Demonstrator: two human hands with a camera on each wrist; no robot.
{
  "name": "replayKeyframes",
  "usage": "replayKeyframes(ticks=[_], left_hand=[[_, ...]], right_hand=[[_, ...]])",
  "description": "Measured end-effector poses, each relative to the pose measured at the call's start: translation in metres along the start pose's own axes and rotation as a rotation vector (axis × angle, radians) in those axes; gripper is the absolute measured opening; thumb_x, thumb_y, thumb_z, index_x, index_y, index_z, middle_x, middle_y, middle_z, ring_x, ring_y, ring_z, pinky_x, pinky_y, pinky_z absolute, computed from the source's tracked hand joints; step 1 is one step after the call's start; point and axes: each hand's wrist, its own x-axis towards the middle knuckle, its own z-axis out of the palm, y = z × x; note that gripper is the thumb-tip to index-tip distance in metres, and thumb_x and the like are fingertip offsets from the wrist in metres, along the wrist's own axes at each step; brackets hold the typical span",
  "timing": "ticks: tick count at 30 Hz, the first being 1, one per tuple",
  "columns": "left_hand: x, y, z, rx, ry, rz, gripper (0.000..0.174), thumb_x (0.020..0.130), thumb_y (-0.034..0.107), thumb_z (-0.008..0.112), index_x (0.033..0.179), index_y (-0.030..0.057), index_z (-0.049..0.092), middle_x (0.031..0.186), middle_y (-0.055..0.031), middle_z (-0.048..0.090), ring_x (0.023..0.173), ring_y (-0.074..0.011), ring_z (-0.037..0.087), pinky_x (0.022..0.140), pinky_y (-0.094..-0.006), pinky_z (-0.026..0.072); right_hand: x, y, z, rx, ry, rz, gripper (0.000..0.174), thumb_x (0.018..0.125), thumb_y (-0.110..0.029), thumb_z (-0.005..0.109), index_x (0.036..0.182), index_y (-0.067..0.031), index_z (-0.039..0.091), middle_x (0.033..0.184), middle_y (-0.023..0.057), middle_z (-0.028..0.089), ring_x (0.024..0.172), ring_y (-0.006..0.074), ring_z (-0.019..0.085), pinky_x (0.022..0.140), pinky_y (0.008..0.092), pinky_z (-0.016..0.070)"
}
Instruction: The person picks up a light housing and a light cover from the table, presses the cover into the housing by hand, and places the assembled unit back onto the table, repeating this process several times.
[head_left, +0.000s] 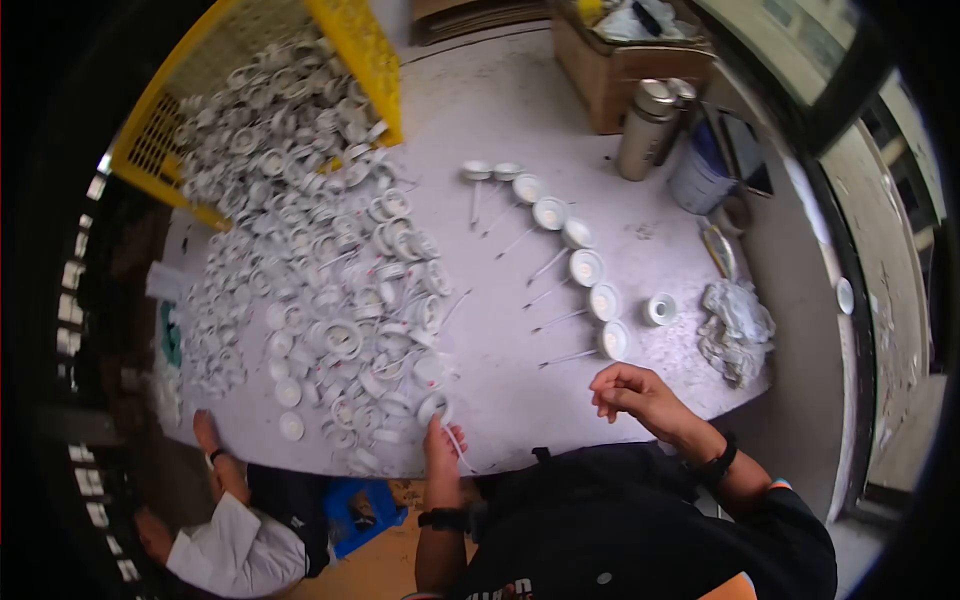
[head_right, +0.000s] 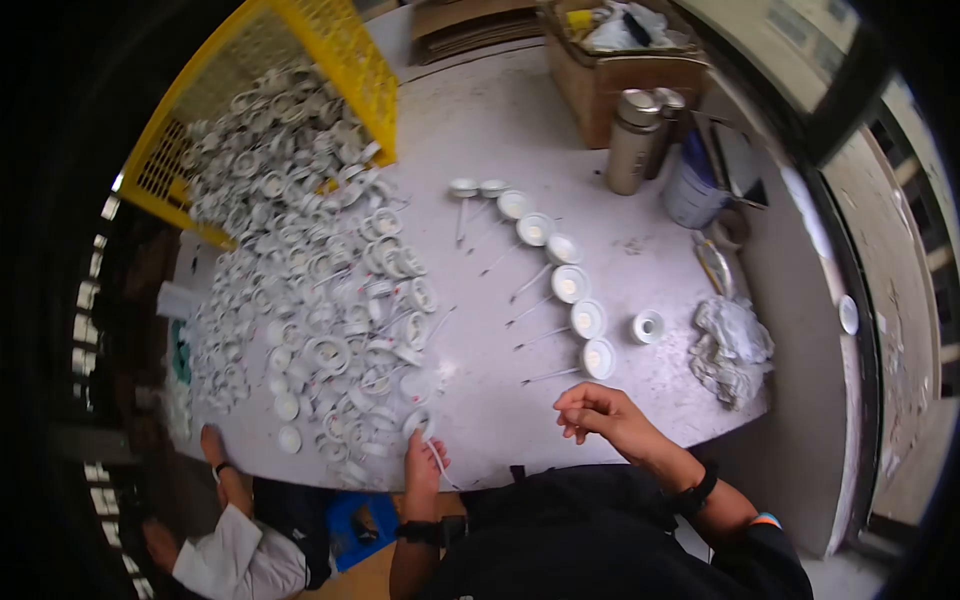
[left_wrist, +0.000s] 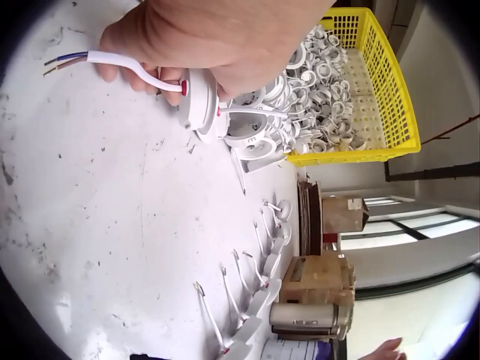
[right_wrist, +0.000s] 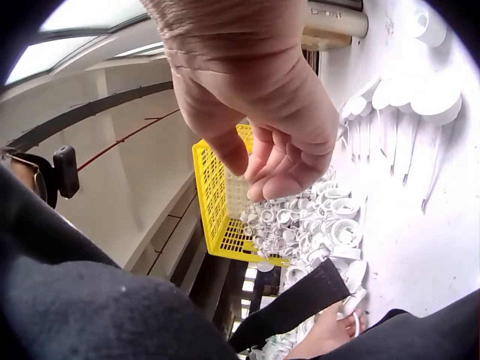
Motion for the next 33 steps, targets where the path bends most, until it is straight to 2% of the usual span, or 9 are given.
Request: replayKeyframes(ticks=[4, 6, 9, 12, 17, 21, 24, 27, 33], left_hand=[[-0.031, 0.007, -0.002, -0.067, -0.135, -0.035, 0.034, 0.087, 0.039, 0.052, 0.091, 0.005, 0.05, 0.078, -0.0044, 0.052, 0.064, -0.0142, 0.049, 0.057, -0.0292, 0.0425], [-0.068, 0.019, 0.016, 0.105, -0.206, 0.264, 0.027, 0.09, 0.029, 0.048, 0.095, 0.0027, 0.05, 0.08, -0.0041, 0.052, 0.063, -0.0107, 0.047, 0.054, -0.0241, 0.0397], [-0.109, 0.045, 0.057, 0.239, -0.406, 0.448, 0.024, 0.09, 0.019, 0.047, 0.104, -0.001, 0.048, 0.079, -0.0032, 0.051, 0.061, -0.0069, 0.042, 0.052, -0.022, 0.0354], [-0.128, 0.062, 0.084, 0.313, -0.588, 0.501, 0.03, 0.088, 0.018, 0.052, 0.109, -0.0022, 0.047, 0.083, -0.003, 0.052, 0.065, -0.0065, 0.042, 0.058, -0.021, 0.0378], [-0.15, 0.077, 0.107, 0.323, -0.762, 0.511, 0.038, 0.087, 0.016, 0.054, 0.116, -0.0055, 0.044, 0.106, -0.0084, 0.053, 0.093, -0.0109, 0.048, 0.083, -0.025, 0.0389], [-0.16, 0.079, 0.11, 0.254, -0.778, 0.422, 0.037, 0.086, 0.016, 0.053, 0.115, -0.0062, 0.045, 0.107, -0.0094, 0.053, 0.097, -0.0125, 0.049, 0.085, -0.0254, 0.0382], [-0.157, 0.077, 0.112, 0.254, -0.784, 0.451, 0.032, 0.084, 0.016, 0.052, 0.109, -0.0053, 0.05, 0.096, -0.0068, 0.056, 0.083, -0.0093, 0.05, 0.074, -0.0224, 0.0406], [-0.158, 0.068, 0.117, 0.276, -0.539, 0.463, 0.024, 0.084, 0.016, 0.048, 0.097, -0.0022, 0.057, 0.073, -0.0003, 0.055, 0.056, -0.003, 0.037, 0.047, -0.0194, 0.0285], [-0.152, 0.055, 0.121, 0.306, -0.5, 0.431, 0.02, 0.087, 0.013, 0.045, 0.095, -0.0019, 0.055, 0.07, 0.0001, 0.052, 0.056, -0.0041, 0.04, 0.047, -0.0204, 0.0343]], right_hand=[[-0.003, 0.022, -0.047, -0.322, 0.528, -0.303, 0.016, 0.086, -0.011, 0.056, 0.099, -0.0023, 0.058, 0.077, 0.0017, 0.058, 0.067, 0.0098, 0.055, 0.06, 0.0234, 0.0456], [0.002, 0.035, -0.093, -0.758, 0.801, -0.474, 0.021, 0.081, -0.009, 0.061, 0.101, -0.0045, 0.059, 0.082, 0.0054, 0.059, 0.067, 0.0143, 0.057, 0.06, 0.0258, 0.0465], [0.006, 0.018, -0.119, -1.189, 0.868, -0.488, 0.038, 0.073, -0.014, 0.068, 0.109, -0.0087, 0.058, 0.104, 0.0123, 0.054, 0.094, 0.028, 0.053, 0.077, 0.036, 0.045], [0.02, 0.016, -0.13, -1.425, 0.833, -0.375, 0.059, 0.067, -0.023, 0.074, 0.119, -0.0084, 0.05, 0.114, 0.0118, 0.051, 0.102, 0.0292, 0.049, 0.084, 0.0393, 0.0406], [0.037, 0.026, -0.144, -1.499, 0.778, -0.272, 0.067, 0.065, -0.024, 0.074, 0.123, -0.0069, 0.046, 0.119, 0.0103, 0.049, 0.107, 0.027, 0.046, 0.088, 0.0374, 0.037], [0.038, 0.03, -0.146, -1.528, 0.764, -0.256, 0.063, 0.067, -0.023, 0.073, 0.122, -0.006, 0.047, 0.116, 0.0104, 0.051, 0.105, 0.0264, 0.048, 0.086, 0.0374, 0.0378], [0.036, 0.03, -0.145, -1.526, 0.79, -0.314, 0.057, 0.069, -0.024, 0.071, 0.119, -0.0036, 0.049, 0.112, 0.0121, 0.053, 0.102, 0.0271, 0.05, 0.084, 0.0371, 0.039], [0.032, 0.028, -0.143, -1.441, 0.864, -0.387, 0.049, 0.073, -0.024, 0.068, 0.114, -0.0024, 0.053, 0.106, 0.0141, 0.056, 0.095, 0.0292, 0.053, 0.08, 0.0376, 0.0423], [0.014, 0.009, -0.123, -1.048, 0.905, -0.367, 0.037, 0.076, -0.021, 0.065, 0.106, -0.0015, 0.058, 0.099, 0.0148, 0.058, 0.089, 0.0255, 0.057, 0.074, 0.0349, 0.0465]])
